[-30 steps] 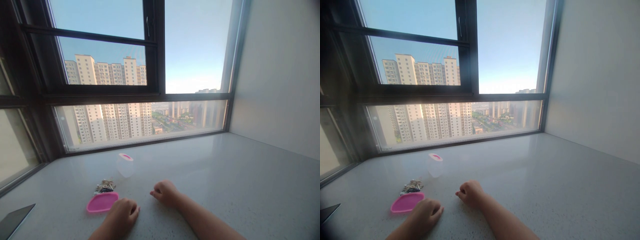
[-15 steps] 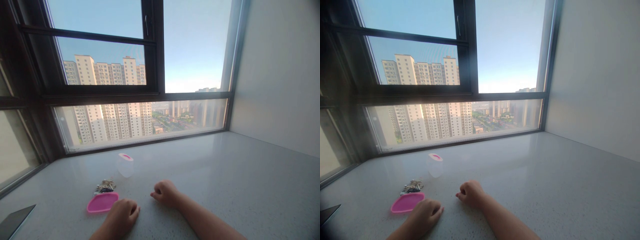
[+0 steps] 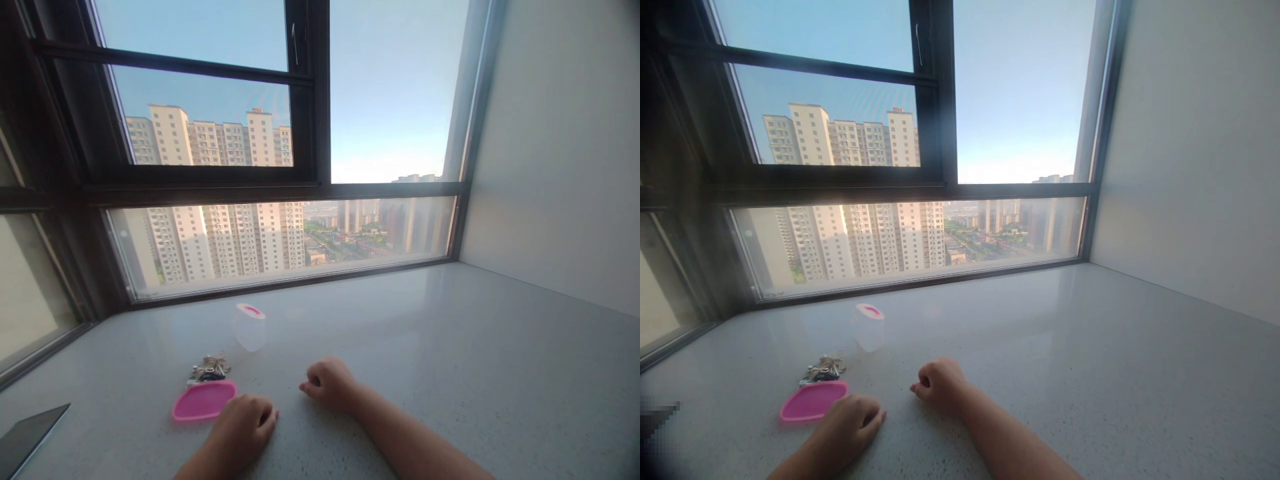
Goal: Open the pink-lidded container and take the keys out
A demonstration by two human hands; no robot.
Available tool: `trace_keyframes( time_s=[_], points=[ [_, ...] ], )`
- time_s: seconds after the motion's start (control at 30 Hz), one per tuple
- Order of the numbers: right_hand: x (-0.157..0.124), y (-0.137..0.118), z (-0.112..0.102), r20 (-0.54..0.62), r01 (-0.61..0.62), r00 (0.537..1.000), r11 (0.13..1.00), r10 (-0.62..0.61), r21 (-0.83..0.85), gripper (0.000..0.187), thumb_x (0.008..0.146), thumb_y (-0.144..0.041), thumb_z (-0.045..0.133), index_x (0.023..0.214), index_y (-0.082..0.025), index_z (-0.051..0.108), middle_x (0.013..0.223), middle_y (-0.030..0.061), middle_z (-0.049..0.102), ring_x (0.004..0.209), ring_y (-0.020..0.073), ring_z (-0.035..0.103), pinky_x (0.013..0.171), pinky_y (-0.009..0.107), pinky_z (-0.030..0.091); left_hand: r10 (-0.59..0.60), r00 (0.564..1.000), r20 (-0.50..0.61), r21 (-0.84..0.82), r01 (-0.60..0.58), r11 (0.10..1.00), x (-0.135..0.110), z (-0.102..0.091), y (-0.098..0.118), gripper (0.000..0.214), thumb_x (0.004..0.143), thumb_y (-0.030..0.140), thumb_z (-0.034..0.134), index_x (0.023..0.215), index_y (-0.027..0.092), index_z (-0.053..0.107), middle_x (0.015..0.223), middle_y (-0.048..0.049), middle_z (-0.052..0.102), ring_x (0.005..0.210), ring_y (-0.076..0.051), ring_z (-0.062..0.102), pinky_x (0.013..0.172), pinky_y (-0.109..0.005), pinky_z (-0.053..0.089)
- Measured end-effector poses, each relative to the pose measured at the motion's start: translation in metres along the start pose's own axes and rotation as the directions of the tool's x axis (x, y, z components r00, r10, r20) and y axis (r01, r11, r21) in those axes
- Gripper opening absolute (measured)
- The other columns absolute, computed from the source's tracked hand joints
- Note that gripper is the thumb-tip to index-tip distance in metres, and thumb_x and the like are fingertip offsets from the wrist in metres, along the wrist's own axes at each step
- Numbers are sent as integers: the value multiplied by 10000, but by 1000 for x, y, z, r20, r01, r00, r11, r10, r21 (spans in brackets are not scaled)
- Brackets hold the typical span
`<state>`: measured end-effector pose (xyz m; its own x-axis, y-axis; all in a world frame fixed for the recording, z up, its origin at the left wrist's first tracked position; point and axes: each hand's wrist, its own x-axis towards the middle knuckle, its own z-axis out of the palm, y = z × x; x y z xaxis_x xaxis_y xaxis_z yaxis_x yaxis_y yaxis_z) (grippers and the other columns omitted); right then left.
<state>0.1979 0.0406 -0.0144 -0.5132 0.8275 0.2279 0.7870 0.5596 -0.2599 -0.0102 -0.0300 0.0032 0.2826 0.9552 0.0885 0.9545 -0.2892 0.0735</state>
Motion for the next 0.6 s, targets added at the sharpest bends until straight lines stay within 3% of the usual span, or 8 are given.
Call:
trace_keyframes(
  time_s=[0.6],
  points=[
    [-1, 0, 0, -13, 5, 1000, 1000, -5, 15, 303, 740, -422, 531, 591, -171, 612, 481, -24, 428, 468, 83, 288, 471, 229, 148, 8, 1000, -23, -17, -9, 1000, -3, 0, 1, 389, 841, 345, 382, 561, 165, 583, 574, -35, 633, 520, -128, 488, 504, -276, 154]
  ],
)
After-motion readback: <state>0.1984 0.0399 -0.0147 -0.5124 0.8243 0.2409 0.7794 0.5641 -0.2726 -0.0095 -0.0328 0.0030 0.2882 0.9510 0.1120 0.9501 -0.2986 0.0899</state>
